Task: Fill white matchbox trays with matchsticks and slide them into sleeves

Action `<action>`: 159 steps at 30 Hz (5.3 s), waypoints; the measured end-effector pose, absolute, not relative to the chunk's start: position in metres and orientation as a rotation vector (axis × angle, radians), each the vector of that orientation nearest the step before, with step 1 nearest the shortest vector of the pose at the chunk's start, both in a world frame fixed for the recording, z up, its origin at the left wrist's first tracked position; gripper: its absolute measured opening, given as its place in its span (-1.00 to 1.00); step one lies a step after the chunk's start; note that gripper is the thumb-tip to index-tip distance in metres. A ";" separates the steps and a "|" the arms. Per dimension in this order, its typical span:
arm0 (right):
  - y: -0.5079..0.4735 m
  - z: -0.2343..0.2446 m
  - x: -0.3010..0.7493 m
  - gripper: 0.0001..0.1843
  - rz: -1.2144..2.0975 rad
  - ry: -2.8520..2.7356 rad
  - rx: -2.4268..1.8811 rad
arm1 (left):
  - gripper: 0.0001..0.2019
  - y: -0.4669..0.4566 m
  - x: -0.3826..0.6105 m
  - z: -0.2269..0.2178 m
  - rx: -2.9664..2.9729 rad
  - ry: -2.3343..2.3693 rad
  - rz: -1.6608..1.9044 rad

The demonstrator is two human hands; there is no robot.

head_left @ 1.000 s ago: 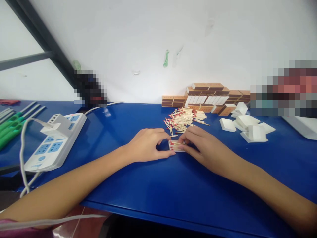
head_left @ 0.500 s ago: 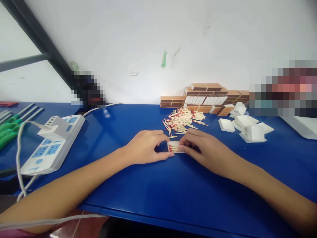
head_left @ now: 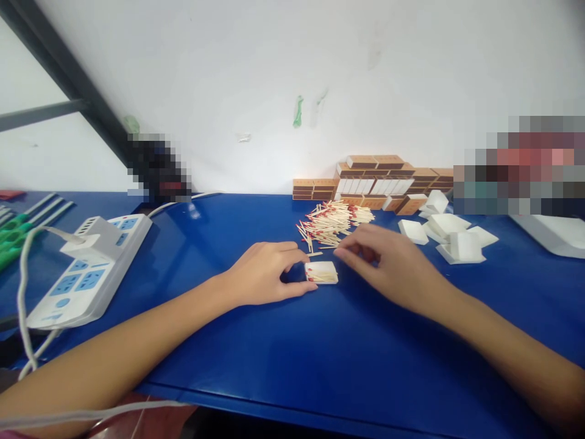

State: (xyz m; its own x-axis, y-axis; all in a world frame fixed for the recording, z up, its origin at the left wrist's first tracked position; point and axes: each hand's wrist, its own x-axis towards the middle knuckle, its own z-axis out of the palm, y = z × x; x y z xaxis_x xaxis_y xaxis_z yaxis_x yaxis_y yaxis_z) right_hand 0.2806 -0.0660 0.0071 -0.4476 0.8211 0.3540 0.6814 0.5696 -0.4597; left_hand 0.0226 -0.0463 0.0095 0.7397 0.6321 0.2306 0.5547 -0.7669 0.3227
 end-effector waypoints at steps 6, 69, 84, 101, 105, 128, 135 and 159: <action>-0.019 -0.006 0.339 -0.69 0.074 -2.157 -1.453 | -0.65 -0.046 0.023 0.010 2.719 0.946 0.459; -0.071 0.013 0.293 -0.83 0.416 -2.462 -1.205 | -0.65 -0.047 0.023 0.010 2.761 0.933 0.439; -0.074 0.008 0.280 -0.90 0.471 -2.406 -1.126 | -0.62 -0.047 0.023 0.010 2.774 0.939 0.426; -0.082 0.007 0.265 -0.84 0.653 -2.383 -1.110 | -0.65 -0.048 0.024 0.008 2.780 0.870 0.457; -0.084 0.009 0.261 -0.82 0.695 -2.350 -1.168 | -0.66 -0.048 0.024 0.006 2.814 0.847 0.475; -0.070 0.009 0.279 -0.79 0.320 -2.344 -1.106 | -0.63 -0.050 0.023 0.006 2.886 0.815 0.525; -0.030 0.008 0.336 -0.70 0.001 -2.111 -1.510 | -0.62 -0.047 0.019 0.007 2.858 0.853 0.530; -0.021 -0.016 0.334 -0.68 0.171 -2.339 -1.550 | -0.62 -0.046 0.021 0.006 2.810 0.858 0.490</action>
